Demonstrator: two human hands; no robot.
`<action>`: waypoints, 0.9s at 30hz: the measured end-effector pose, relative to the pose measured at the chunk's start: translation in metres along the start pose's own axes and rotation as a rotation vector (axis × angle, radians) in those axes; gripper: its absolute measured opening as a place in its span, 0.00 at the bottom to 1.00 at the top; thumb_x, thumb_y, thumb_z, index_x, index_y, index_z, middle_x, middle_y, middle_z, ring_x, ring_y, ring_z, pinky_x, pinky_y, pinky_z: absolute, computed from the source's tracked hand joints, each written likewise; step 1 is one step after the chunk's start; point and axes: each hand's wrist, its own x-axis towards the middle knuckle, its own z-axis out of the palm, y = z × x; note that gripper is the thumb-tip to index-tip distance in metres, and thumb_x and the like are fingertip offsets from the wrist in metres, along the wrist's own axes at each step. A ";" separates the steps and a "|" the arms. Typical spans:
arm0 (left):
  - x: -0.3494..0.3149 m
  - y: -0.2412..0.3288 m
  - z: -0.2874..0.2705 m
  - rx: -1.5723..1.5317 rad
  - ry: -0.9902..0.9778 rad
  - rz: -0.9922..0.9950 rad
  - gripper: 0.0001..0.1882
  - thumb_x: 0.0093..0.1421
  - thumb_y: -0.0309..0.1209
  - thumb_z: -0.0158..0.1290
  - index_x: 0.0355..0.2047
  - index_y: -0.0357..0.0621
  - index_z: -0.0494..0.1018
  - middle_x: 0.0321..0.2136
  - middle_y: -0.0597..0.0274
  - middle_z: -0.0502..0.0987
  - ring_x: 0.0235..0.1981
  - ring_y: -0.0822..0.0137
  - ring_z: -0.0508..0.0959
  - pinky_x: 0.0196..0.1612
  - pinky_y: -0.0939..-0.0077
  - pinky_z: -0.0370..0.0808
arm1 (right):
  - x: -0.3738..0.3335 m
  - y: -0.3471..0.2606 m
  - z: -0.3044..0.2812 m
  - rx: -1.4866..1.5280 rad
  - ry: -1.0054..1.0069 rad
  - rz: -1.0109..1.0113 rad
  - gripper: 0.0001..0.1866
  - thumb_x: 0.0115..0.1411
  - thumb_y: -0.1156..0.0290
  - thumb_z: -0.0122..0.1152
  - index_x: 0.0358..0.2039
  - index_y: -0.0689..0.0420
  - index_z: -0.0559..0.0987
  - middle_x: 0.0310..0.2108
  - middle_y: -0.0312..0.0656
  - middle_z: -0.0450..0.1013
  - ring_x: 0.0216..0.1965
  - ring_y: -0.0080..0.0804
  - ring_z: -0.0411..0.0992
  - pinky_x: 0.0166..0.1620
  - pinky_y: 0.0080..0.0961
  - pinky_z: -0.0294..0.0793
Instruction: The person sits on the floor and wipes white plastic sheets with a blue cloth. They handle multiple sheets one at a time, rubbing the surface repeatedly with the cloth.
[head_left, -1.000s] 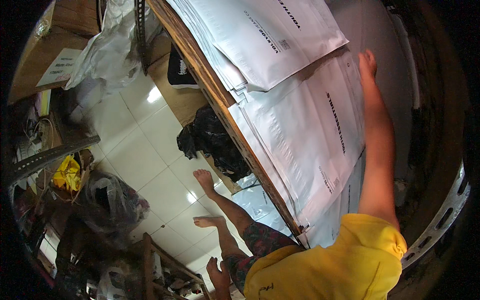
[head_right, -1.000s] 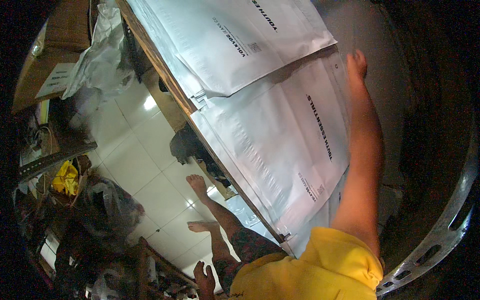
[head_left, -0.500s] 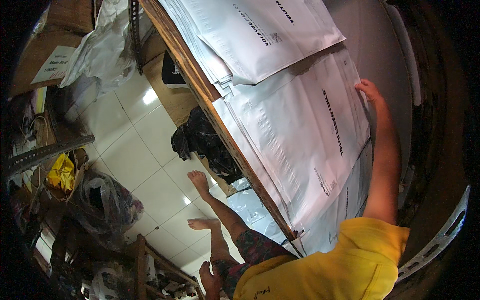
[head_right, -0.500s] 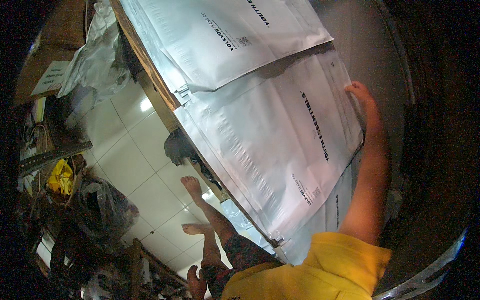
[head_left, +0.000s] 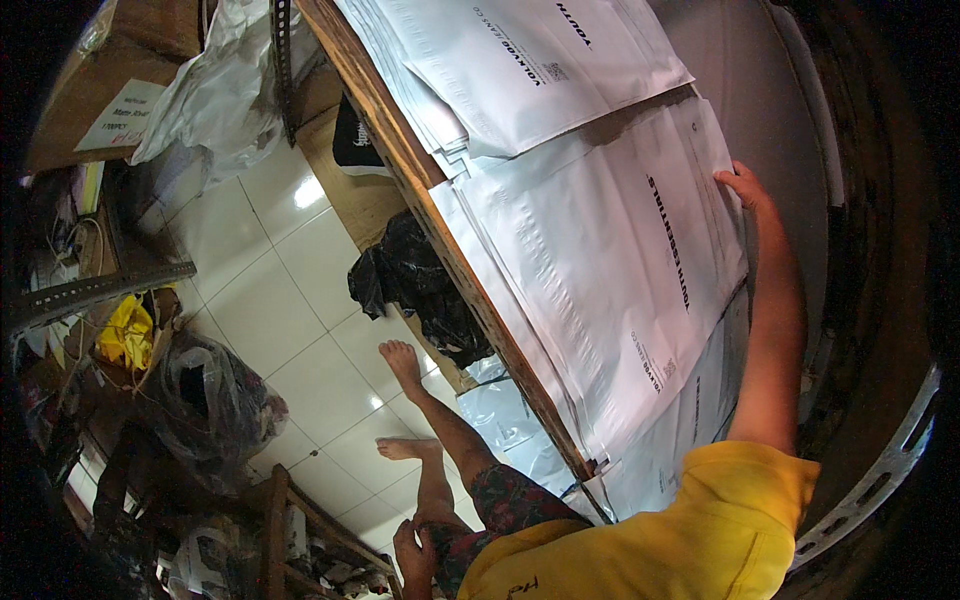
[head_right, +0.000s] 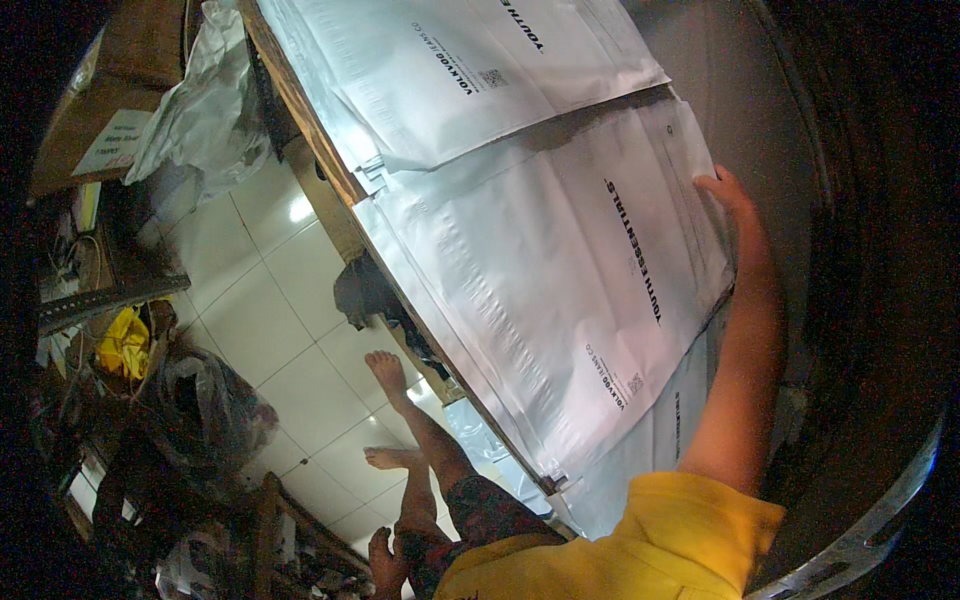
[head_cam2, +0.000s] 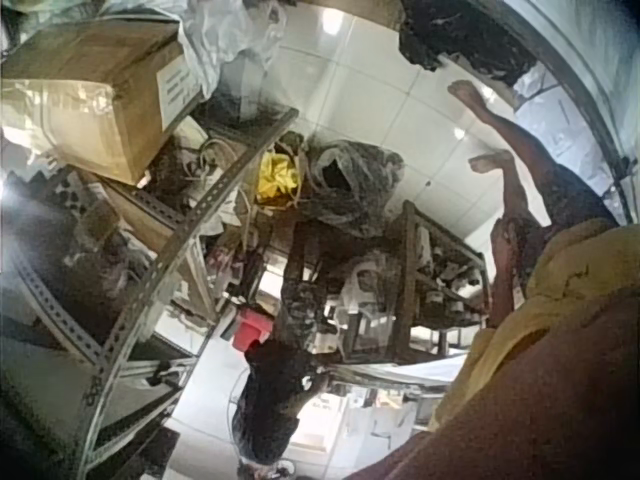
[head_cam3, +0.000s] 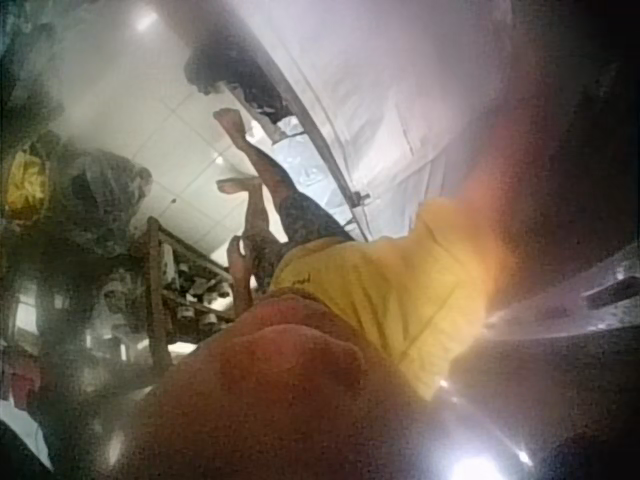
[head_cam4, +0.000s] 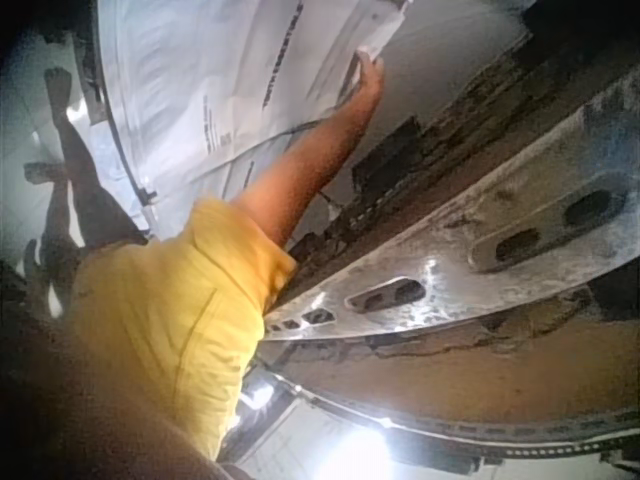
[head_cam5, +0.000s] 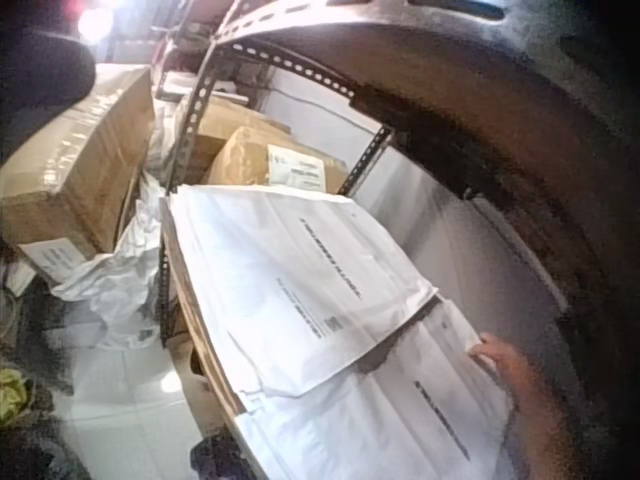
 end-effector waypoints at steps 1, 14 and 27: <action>0.000 -0.001 0.000 -0.004 -0.003 0.008 0.24 0.66 0.38 0.48 0.52 0.27 0.72 0.54 0.33 0.71 0.59 0.39 0.68 0.63 0.51 0.63 | 0.006 0.004 -0.003 0.025 -0.029 -0.016 0.40 0.51 0.49 0.66 0.61 0.55 0.71 0.55 0.49 0.73 0.55 0.48 0.71 0.59 0.48 0.65; 0.011 -0.004 -0.007 0.035 0.033 0.028 0.24 0.67 0.39 0.47 0.52 0.28 0.73 0.53 0.34 0.72 0.58 0.40 0.69 0.63 0.52 0.65 | 0.009 0.017 0.001 -0.010 0.101 -0.032 0.40 0.51 0.53 0.67 0.62 0.59 0.70 0.54 0.52 0.74 0.53 0.48 0.73 0.58 0.45 0.68; 0.006 -0.025 -0.006 -0.016 0.091 0.038 0.26 0.67 0.40 0.50 0.51 0.26 0.72 0.54 0.35 0.72 0.58 0.41 0.70 0.63 0.54 0.65 | -0.074 -0.015 0.028 -0.408 0.618 -0.190 0.26 0.63 0.58 0.58 0.56 0.62 0.74 0.49 0.54 0.77 0.51 0.50 0.75 0.55 0.42 0.72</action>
